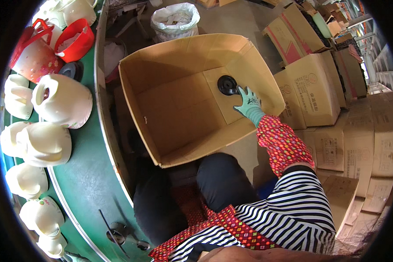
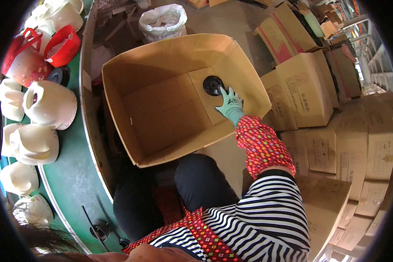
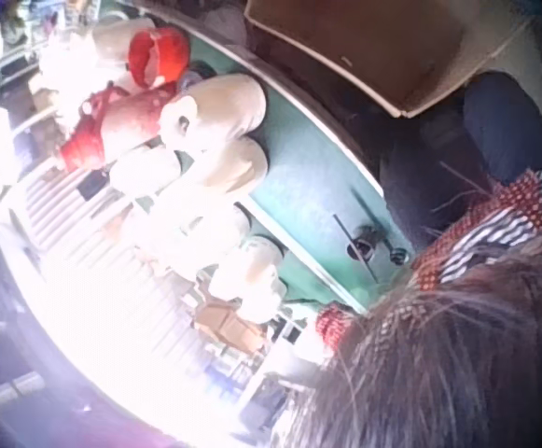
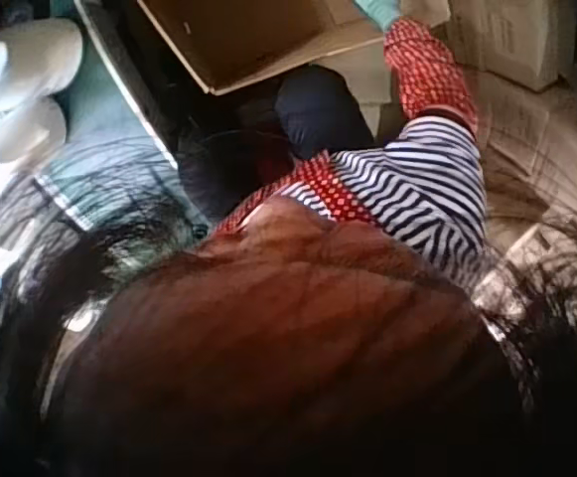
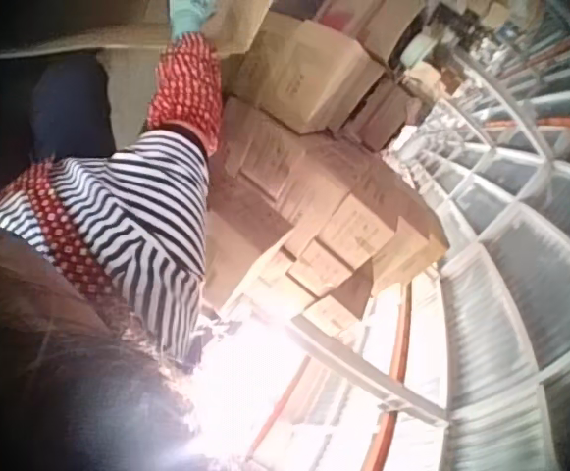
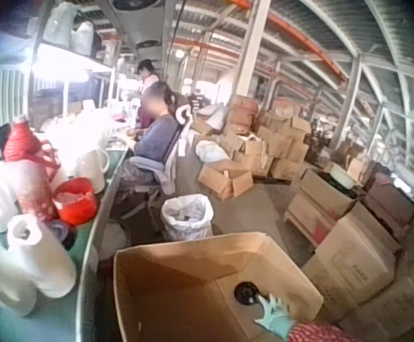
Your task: The person assembles white plastic kettles on a conveyor belt by inserting black circular components into the kettle openings and securing black lids. The person handles each kettle one at a time, places the assembled units into a cardboard box, and continues the process along the line.
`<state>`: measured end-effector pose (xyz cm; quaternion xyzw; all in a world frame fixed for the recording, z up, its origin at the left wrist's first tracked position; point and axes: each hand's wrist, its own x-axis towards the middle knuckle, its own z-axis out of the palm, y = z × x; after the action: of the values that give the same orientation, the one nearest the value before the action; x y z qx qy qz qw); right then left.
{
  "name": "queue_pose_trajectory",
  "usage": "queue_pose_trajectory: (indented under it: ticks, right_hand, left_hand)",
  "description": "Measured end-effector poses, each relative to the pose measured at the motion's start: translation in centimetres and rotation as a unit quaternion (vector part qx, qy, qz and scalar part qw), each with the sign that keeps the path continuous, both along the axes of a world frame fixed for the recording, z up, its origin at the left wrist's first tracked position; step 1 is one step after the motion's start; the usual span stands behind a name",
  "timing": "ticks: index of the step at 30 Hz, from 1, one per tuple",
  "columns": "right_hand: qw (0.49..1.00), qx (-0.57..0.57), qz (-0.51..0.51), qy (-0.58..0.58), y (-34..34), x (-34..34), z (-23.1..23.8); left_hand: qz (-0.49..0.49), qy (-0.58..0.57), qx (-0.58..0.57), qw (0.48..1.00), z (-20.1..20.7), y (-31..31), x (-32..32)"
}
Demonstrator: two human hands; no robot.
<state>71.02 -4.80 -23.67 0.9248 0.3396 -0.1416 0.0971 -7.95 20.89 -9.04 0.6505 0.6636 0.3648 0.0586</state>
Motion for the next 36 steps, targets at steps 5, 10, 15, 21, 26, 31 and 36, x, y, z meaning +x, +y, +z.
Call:
queue_pose_trajectory:
  ticks: [5, 10, 15, 21, 26, 31, 36]
  right_hand:
    - [0.983, -0.157, 0.079, -0.058, 3.2, 7.3, -8.5]
    - [0.986, -0.159, 0.060, 0.006, 1.9, 14.1, -17.8]
    - [0.907, 0.191, -0.138, 0.350, 1.9, 20.2, -19.6]
    - [0.693, 0.255, -0.292, 0.608, 3.8, 16.5, -23.9]
    - [0.704, 0.345, -0.303, 0.541, 3.4, 14.6, -28.7]
    - [0.688, 0.382, -0.195, 0.585, 4.4, 15.5, -26.1]
    - [0.682, 0.315, 0.048, 0.658, 11.7, 4.8, -0.2]
  left_hand:
    - [0.008, 0.008, -0.085, 0.996, -0.2, -3.2, 6.5]
    - [0.034, 0.036, -0.135, 0.990, 1.1, -5.1, 10.7]
    - [0.041, 0.062, -0.161, 0.984, 1.9, -6.2, 13.7]
    - [0.038, 0.079, -0.169, 0.982, 3.6, -7.2, 15.9]
    - [0.033, 0.088, -0.166, 0.982, 5.5, -8.4, 16.3]
    - [0.099, -0.018, -0.187, 0.977, 3.8, -11.4, 14.6]
    - [0.092, -0.026, -0.196, 0.976, 4.1, -15.1, 10.7]
